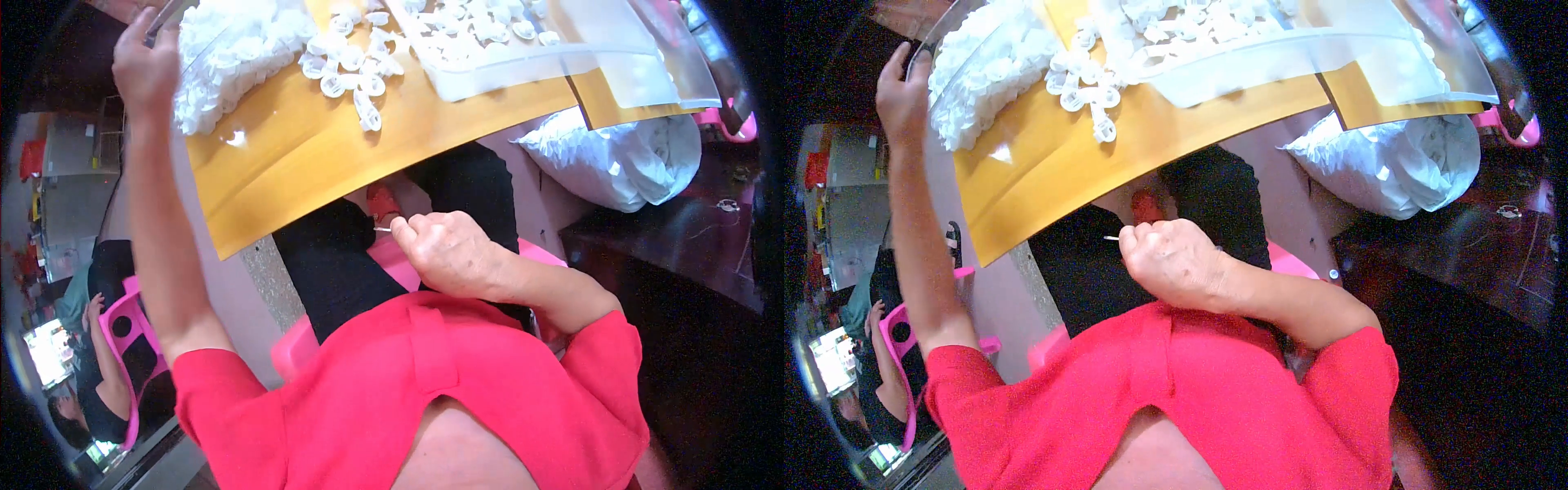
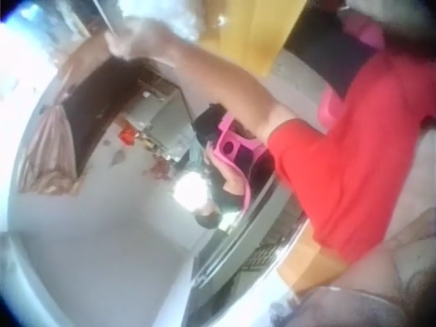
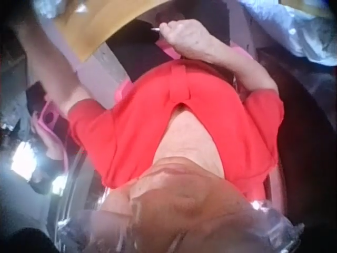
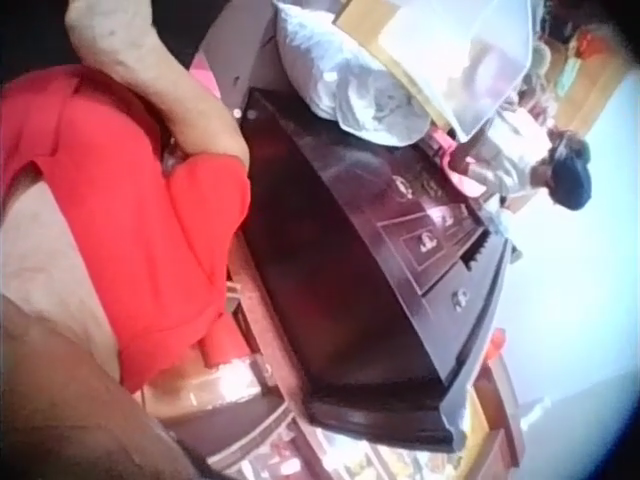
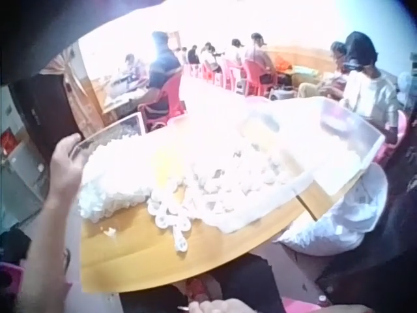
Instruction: The person picks up small plastic parts from a table and inserts a pointed tool into them one at a time by hand.
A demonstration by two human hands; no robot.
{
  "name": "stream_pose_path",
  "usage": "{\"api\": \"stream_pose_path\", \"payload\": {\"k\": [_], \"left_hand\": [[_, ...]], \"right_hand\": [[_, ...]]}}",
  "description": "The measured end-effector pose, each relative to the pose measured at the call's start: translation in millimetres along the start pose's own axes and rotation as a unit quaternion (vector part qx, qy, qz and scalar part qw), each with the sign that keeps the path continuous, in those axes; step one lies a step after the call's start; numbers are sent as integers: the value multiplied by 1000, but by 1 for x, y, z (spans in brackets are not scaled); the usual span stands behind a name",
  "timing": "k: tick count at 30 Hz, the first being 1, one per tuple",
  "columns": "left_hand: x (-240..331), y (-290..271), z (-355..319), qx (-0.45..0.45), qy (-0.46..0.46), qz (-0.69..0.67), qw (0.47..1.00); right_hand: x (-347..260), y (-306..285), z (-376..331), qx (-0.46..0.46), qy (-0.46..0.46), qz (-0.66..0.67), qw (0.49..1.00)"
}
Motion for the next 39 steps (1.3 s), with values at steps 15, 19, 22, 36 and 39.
{"api": "stream_pose_path", "payload": {"k": [15, 19, 22, 36, 39], "left_hand": [[145, 45, -206, -261, -178, -338, 886], [151, 26, -233, -365, -338, -541, 678], [157, -1, -245, -385, -352, -576, 630], [149, -40, -280, -270, -336, -682, 591], [137, -38, -288, -272, -368, -674, 580]], "right_hand": [[24, -44, -2, 246, -10, 128, 961], [43, -56, -3, 313, 36, 260, 913], [54, -38, -2, 248, 135, 447, 849], [30, -11, -1, 153, 161, 503, 835], [12, -22, 0, 152, 10, 290, 945]]}}
Point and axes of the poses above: each hand's wrist, its own z-axis towards the middle knuckle, its own y-axis out of the palm, x = y × z, the point moved 8 cm from there along z, towards the middle knuckle, and after that the axes turned 13 degrees about z, right-handed, at the moved point
